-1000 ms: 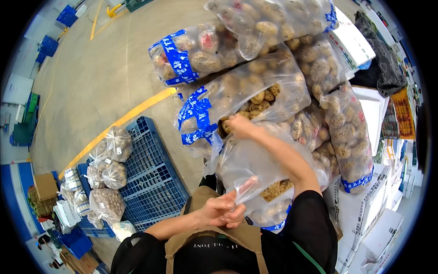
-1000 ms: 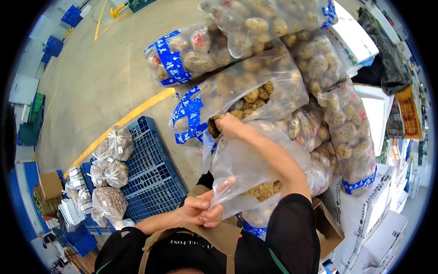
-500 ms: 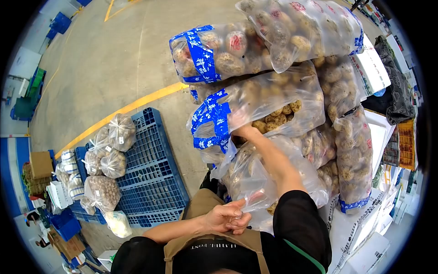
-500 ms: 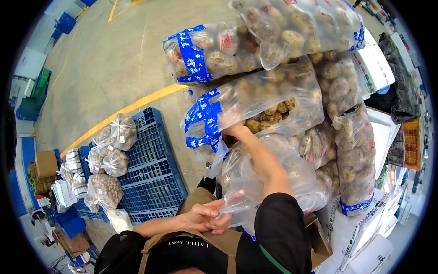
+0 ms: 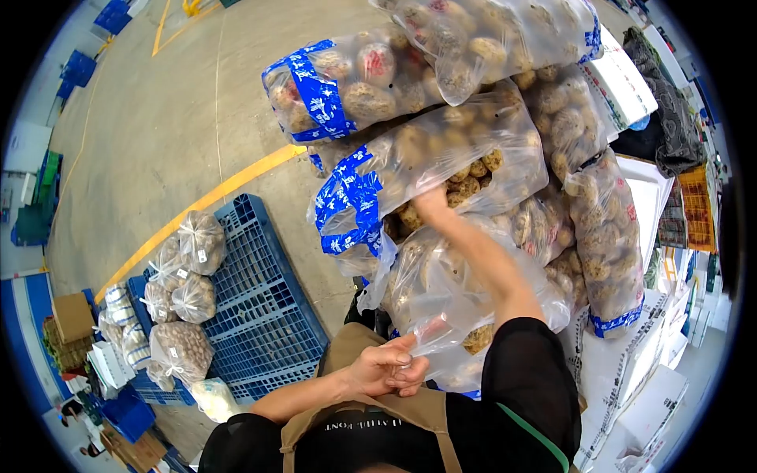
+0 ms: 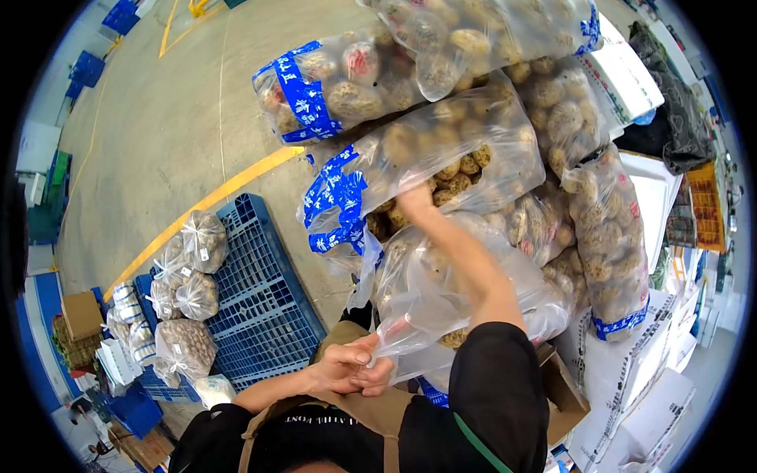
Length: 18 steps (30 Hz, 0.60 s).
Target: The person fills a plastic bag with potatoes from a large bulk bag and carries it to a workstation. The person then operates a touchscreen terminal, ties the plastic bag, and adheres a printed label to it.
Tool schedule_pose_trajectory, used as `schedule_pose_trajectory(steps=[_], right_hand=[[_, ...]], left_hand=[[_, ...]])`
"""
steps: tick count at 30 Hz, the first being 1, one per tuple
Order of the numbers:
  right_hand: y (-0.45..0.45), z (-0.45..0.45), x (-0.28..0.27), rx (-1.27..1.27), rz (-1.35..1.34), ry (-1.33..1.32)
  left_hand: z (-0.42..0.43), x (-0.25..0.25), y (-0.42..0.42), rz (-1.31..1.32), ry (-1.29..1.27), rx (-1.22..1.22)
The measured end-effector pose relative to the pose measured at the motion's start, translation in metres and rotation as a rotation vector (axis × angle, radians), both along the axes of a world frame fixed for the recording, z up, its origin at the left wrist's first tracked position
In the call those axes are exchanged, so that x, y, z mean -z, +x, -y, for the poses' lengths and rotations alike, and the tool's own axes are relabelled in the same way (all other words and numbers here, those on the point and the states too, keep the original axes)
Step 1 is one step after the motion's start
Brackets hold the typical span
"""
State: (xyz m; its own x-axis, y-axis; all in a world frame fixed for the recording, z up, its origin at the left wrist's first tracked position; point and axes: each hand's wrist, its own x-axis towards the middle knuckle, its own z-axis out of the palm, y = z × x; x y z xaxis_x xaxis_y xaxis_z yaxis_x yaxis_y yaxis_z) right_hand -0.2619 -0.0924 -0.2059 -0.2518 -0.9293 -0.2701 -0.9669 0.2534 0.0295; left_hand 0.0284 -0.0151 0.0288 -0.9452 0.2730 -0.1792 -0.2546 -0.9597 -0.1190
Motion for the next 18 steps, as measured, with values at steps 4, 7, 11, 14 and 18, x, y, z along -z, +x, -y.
schedule_pose_trajectory(steps=[4, 7, 11, 14, 18], right_hand=[[0.079, -0.012, -0.036, 0.093, 0.599, 0.169], [0.1, -0.01, 0.088, 0.359, 0.459, 0.094], [0.093, 0.004, 0.129, 0.312, 0.514, 0.279], [0.098, 0.009, 0.106, 0.747, 0.561, 0.226], [0.104, 0.009, 0.061, 0.963, 0.588, 0.01]], left_hand=[[-0.003, 0.005, 0.0, 0.006, 0.021, -0.003], [0.001, 0.005, -0.002, 0.018, 0.026, -0.031], [0.0, 0.012, 0.003, -0.007, 0.088, -0.074], [-0.001, 0.018, 0.004, -0.007, 0.106, -0.078], [0.003, 0.021, 0.008, 0.025, 0.081, -0.034]])
